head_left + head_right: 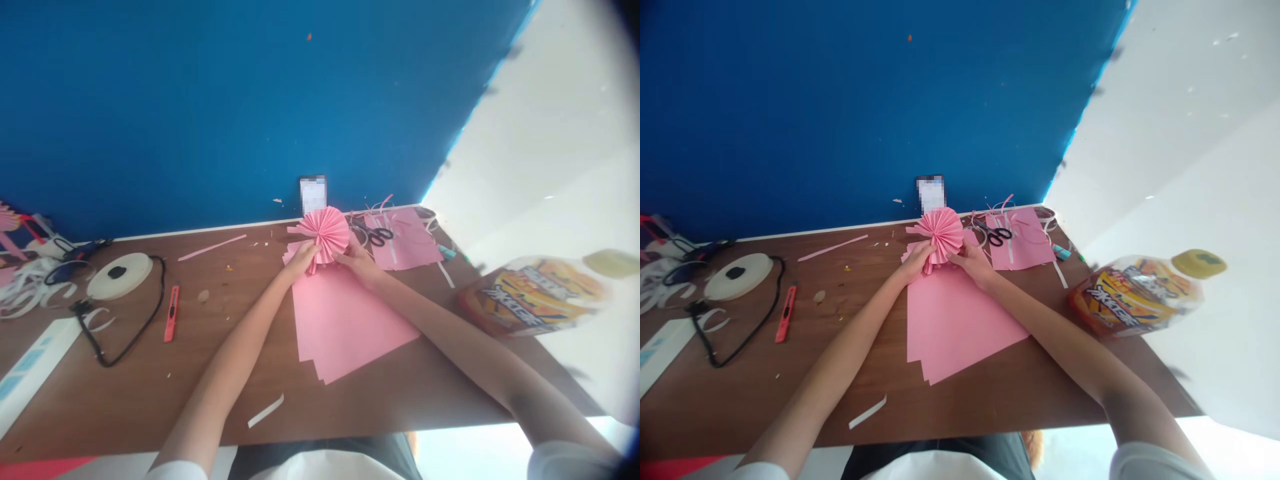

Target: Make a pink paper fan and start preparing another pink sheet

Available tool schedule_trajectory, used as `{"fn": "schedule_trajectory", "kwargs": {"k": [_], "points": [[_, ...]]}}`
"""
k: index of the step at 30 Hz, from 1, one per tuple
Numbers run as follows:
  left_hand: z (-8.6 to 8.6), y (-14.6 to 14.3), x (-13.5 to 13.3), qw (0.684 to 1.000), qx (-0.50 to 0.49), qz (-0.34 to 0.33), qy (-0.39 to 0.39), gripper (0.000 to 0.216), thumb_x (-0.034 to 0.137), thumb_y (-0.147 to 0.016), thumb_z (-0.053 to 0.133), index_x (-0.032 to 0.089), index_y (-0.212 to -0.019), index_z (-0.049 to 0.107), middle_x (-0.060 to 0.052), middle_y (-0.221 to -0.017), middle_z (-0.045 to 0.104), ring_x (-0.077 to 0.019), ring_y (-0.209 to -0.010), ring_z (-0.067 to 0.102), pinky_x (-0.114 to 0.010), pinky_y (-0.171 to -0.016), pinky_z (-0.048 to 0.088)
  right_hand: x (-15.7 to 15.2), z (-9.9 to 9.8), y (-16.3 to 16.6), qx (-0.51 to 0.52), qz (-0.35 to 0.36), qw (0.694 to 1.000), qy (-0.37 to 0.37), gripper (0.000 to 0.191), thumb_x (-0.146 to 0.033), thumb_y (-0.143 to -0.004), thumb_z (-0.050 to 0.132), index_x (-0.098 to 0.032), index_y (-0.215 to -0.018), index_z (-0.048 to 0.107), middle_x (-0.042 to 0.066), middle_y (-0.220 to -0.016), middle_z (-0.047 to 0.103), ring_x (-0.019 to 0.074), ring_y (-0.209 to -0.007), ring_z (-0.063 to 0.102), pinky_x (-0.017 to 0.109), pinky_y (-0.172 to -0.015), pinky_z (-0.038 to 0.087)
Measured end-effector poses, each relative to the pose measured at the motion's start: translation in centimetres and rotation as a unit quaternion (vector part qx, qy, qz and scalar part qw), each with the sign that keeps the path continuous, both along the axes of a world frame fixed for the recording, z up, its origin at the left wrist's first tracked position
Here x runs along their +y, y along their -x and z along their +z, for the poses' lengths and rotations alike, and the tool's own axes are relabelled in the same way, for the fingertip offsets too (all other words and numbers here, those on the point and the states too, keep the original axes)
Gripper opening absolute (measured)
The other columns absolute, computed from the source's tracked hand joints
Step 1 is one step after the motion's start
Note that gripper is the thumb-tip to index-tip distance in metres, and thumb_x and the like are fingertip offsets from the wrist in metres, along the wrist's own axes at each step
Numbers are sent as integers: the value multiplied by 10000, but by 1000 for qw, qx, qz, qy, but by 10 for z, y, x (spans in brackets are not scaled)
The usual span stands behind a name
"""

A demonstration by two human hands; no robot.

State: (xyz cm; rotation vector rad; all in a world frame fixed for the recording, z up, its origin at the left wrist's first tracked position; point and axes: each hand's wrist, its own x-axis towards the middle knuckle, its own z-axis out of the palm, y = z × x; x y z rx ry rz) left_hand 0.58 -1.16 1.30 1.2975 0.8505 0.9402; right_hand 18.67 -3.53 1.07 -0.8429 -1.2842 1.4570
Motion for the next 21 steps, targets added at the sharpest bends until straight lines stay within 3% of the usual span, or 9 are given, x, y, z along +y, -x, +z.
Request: {"fn": "schedule_trajectory", "kwargs": {"k": [4, 10, 16, 21], "points": [[0, -1, -3, 999, 46, -13, -25, 338, 453, -872, 486, 137, -950, 577, -18, -696, 595, -121, -581, 558, -237, -563, 446, -2, 1, 1, 10, 0, 1000, 4, 409, -303, -711, 727, -252, -1080, 556, -8, -858, 634, 133, -704, 580, 284, -650, 476], [-3, -1, -2, 990, 116, -8, -83, 269, 391, -852, 529, 151, -948, 602, 9, -697, 559, -109, -645, 517, -223, -642, 422, -2, -2, 2, 14, -31, 999, 22, 385, -281, -675, 737, -242, -1022, 575, 10, -924, 645, 144, -734, 581, 308, -687, 490], [0, -1, -3, 992, 53, -25, -110, 323, 297, -820, 565, 192, -1122, 609, -30, -937, 643, -160, -942, 578, -280, -919, 406, -1, -10, 2, 20, -51, 998, 9, 301, -319, -699, 736, -242, -952, 595, 14, -921, 649, 160, -769, 585, 304, -672, 489], [0, 0, -3, 998, 1, -22, -61, 447, 291, -777, 621, 189, -1210, 574, -72, -1052, 651, -202, -1045, 579, -325, -943, 419, -2, -7, 2, 35, -50, 998, 21, 318, -364, -710, 735, -251, -974, 598, 18, -940, 654, 158, -757, 585, 296, -651, 479]]}}
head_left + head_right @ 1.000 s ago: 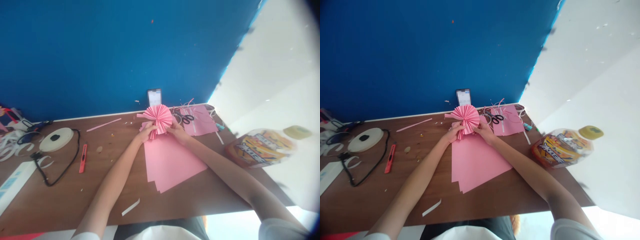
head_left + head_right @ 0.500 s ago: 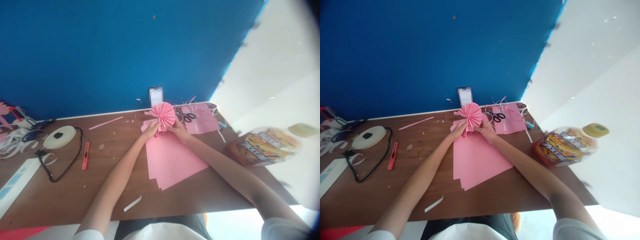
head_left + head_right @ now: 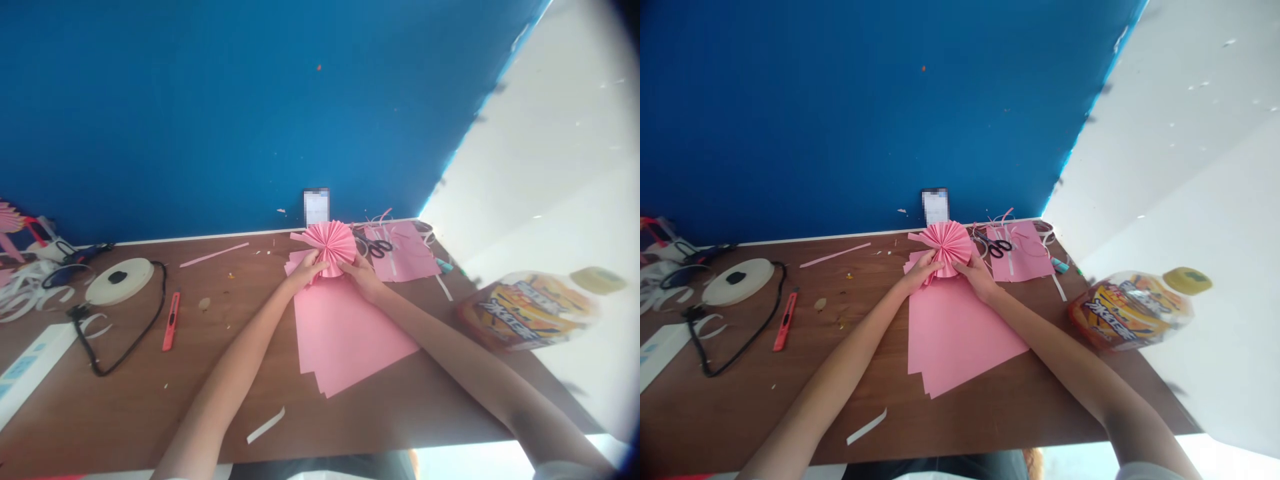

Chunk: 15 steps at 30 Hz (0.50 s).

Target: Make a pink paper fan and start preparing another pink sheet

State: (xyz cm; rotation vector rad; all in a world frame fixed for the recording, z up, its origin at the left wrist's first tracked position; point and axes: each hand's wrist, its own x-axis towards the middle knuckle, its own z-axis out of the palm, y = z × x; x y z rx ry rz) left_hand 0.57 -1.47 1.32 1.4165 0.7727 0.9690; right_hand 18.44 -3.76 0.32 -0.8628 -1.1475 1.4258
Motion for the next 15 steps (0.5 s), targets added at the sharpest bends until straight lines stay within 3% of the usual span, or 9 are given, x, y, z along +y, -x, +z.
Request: {"fn": "schedule_trajectory", "kwargs": {"k": [3, 9, 15], "points": [[0, 1, -1, 999, -13, 6, 30, 490, 298, -768, 640, 184, -1237, 557, -88, -1117, 641, -210, -1036, 587, -318, -903, 444, 0, 3, 0, 13, 14, 1000, 4, 332, -366, -711, 741, -256, -987, 592, 17, -943, 657, 147, -736, 580, 295, -655, 477], [0, 0, -1, 998, 2, 2, 60, 568, 389, -762, 666, 190, -1274, 522, -88, -1073, 654, -163, -799, 618, -253, -654, 465, 1, 4, 0, 38, 18, 999, 18, 358, -340, -687, 763, -251, -994, 603, 10, -933, 662, 130, -704, 565, 268, -611, 455], [-1, 1, 2, 998, -28, 13, 63, 503, 454, -790, 638, 161, -1193, 569, -81, -982, 664, -156, -829, 625, -246, -688, 476, 1, 4, 0, 37, 21, 999, 17, 342, -337, -679, 771, -253, -964, 600, 3, -911, 662, 127, -694, 564, 276, -628, 463]]}}
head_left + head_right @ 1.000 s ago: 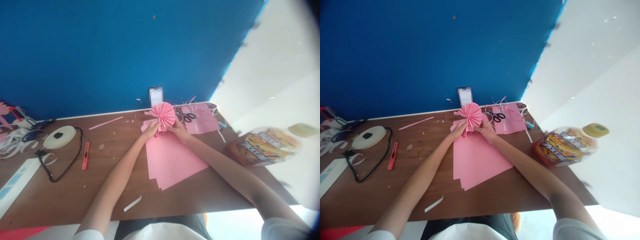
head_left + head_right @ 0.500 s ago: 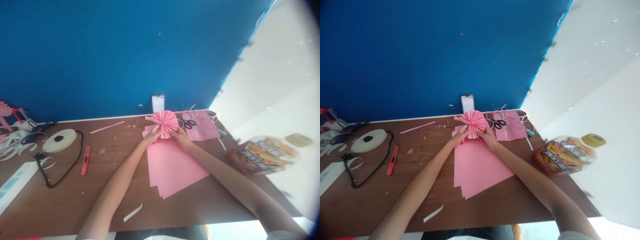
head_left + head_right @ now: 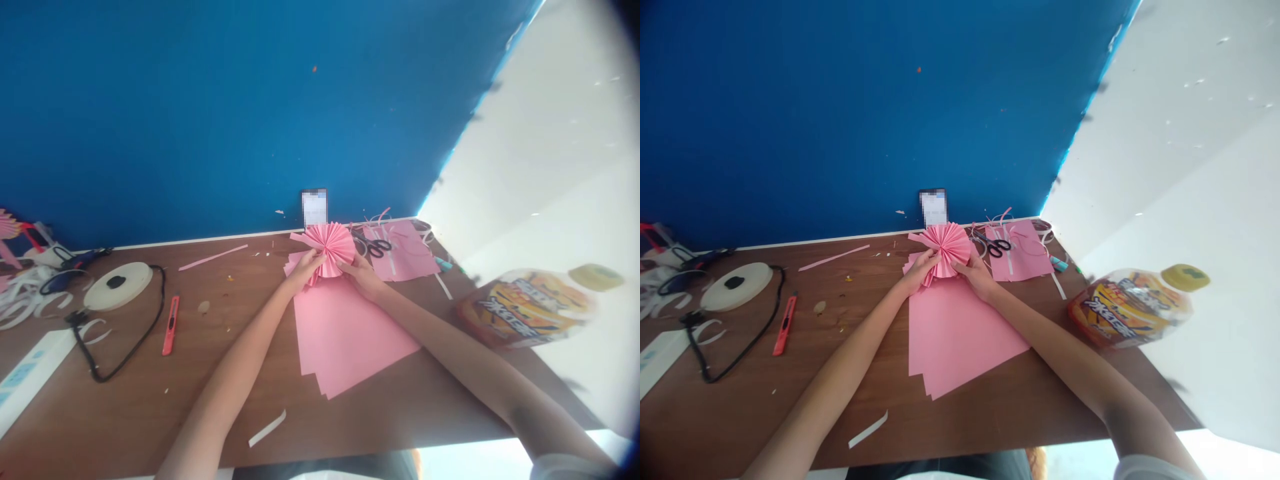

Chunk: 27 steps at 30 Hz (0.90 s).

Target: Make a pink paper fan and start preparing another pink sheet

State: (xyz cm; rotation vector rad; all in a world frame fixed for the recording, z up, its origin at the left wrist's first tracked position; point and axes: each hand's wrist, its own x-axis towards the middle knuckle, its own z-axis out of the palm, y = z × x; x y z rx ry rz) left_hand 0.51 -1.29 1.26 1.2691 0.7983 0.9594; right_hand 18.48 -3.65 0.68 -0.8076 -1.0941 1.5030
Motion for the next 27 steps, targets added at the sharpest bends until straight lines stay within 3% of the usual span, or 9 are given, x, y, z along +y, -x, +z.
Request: {"fn": "schedule_trajectory", "kwargs": {"k": [5, 8, 12, 17, 19, 27], "points": [[-1, 2, 2, 999, -27, -42, 0, 534, 436, -743, 699, 147, -1179, 591, -90, -991, 674, -189, -867, 633, -289, -737, 481, 1, 3, -1, 20, -11, 1000, 1, 407, -341, -690, 753, -274, -1059, 593, 18, -1006, 669, 148, -755, 596, 284, -630, 472], [-3, 1, 3, 999, -24, -39, -23, 498, 406, -713, 734, 133, -1117, 632, -100, -1033, 674, -210, -969, 618, -323, -863, 455, 0, 5, -2, 37, -30, 999, -4, 449, -359, -717, 727, -301, -1130, 560, 23, -1080, 659, 180, -890, 619, 317, -716, 506], [-4, 2, 4, 999, 5, -17, -37, 494, 399, -703, 739, 133, -1108, 641, -105, -1078, 662, -222, -1008, 604, -347, -914, 431, -2, 8, -2, 52, -24, 998, -6, 385, -401, -750, 695, -304, -1093, 549, 23, -1147, 639, 196, -1017, 608, 349, -824, 518], [-5, 3, 5, 999, 20, -6, -46, 487, 402, -720, 721, 133, -1115, 630, -95, -1075, 658, -211, -1018, 594, -344, -927, 425, -4, 8, 2, 17, -7, 999, -49, 686, -276, -599, 817, -304, -1198, 483, 36, -1245, 591, 196, -1094, 576, 360, -924, 495], [-5, 3, 6, 998, 29, -12, -52, 481, 392, -720, 722, 128, -1113, 632, -102, -1082, 654, -213, -1014, 594, -348, -924, 426, -3, 6, 3, 6, -24, 999, -45, 727, -254, -570, 824, -295, -1206, 474, 40, -1212, 606, 192, -1058, 588, 355, -909, 501], [-5, 1, 7, 998, 29, -12, -59, 468, 414, -724, 714, 128, -1087, 643, -92, -1031, 668, -208, -978, 602, -337, -898, 433, 5, 3, -7, -4, -43, 999, -26, 567, -236, -626, 753, -284, -1138, 514, 11, -988, 668, 179, -899, 631, 336, -807, 507]]}}
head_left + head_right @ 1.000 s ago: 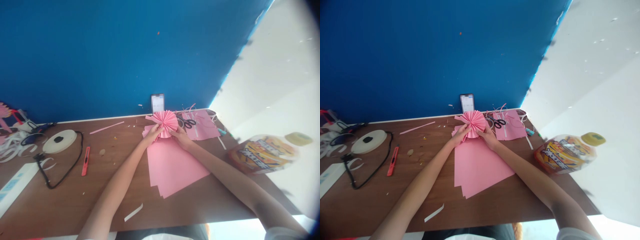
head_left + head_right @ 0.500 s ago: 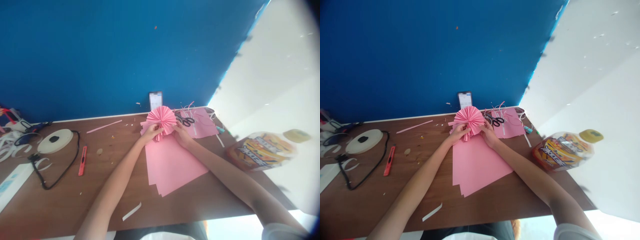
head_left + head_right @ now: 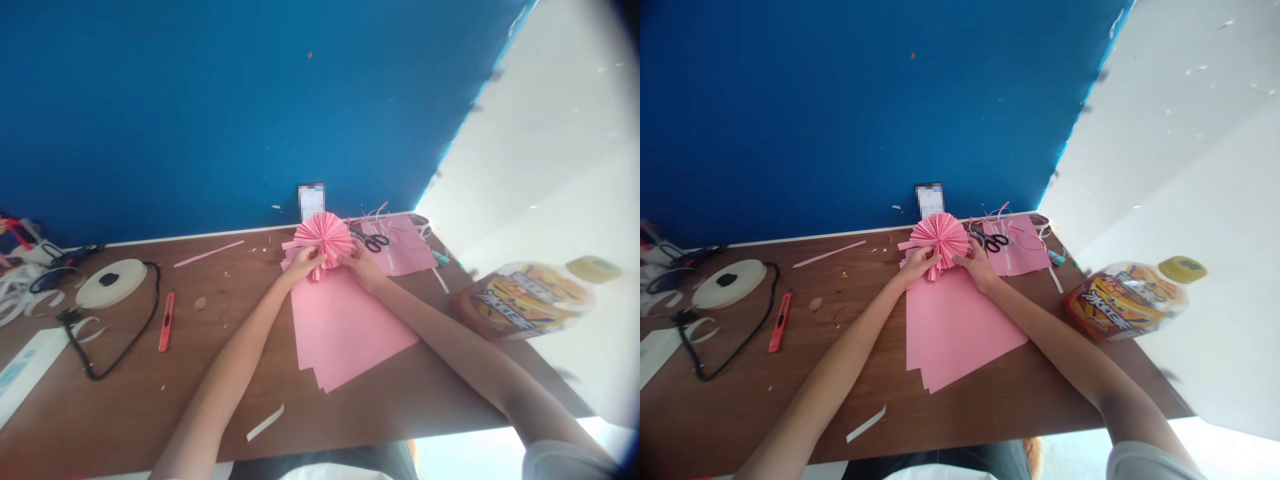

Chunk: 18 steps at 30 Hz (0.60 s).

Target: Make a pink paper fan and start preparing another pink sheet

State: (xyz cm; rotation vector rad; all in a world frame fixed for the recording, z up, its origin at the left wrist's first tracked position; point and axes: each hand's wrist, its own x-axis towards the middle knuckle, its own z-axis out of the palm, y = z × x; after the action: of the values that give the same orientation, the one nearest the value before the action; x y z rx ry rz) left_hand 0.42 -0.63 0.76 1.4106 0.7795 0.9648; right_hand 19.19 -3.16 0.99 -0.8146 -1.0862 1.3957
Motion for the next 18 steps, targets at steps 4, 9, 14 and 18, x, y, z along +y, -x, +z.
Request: {"fn": "schedule_trajectory", "kwargs": {"k": [4, 9, 14, 18], "points": [[1, 1, -2, 1000, 22, -3, 7, 416, 417, -738, 701, 122, -1025, 642, -74, -914, 664, -159, -787, 611, -294, -745, 463, 6, 7, -9, 16, -24, 1000, 11, 545, -239, -621, 739, -295, -1118, 524, -3, -958, 671, 177, -905, 639, 331, -819, 500], [1, -1, -4, 999, 27, -7, 29, 396, 420, -770, 673, 126, -1027, 604, -72, -856, 643, -136, -709, 609, -255, -618, 459, 8, 10, -11, 29, -30, 999, 19, 491, -252, -617, 746, -290, -1062, 543, -11, -940, 667, 183, -902, 633, 334, -787, 506], [2, -5, -4, 1000, -12, 4, 8, 515, 363, -745, 709, 143, -1191, 575, -135, -1190, 617, -224, -1070, 591, -368, -930, 454, 2, 6, -1, 47, 15, 999, 22, 474, -234, -651, 741, -304, -1074, 540, -21, -947, 670, 158, -849, 630, 316, -771, 498], [3, -6, -5, 999, -21, -45, 4, 492, 361, -782, 674, 138, -1211, 584, -139, -1230, 611, -251, -1131, 570, -404, -990, 415, -4, 11, 3, 66, 27, 997, 20, 450, -213, -657, 748, -303, -1060, 568, -24, -978, 669, 137, -821, 619, 295, -759, 491]]}}
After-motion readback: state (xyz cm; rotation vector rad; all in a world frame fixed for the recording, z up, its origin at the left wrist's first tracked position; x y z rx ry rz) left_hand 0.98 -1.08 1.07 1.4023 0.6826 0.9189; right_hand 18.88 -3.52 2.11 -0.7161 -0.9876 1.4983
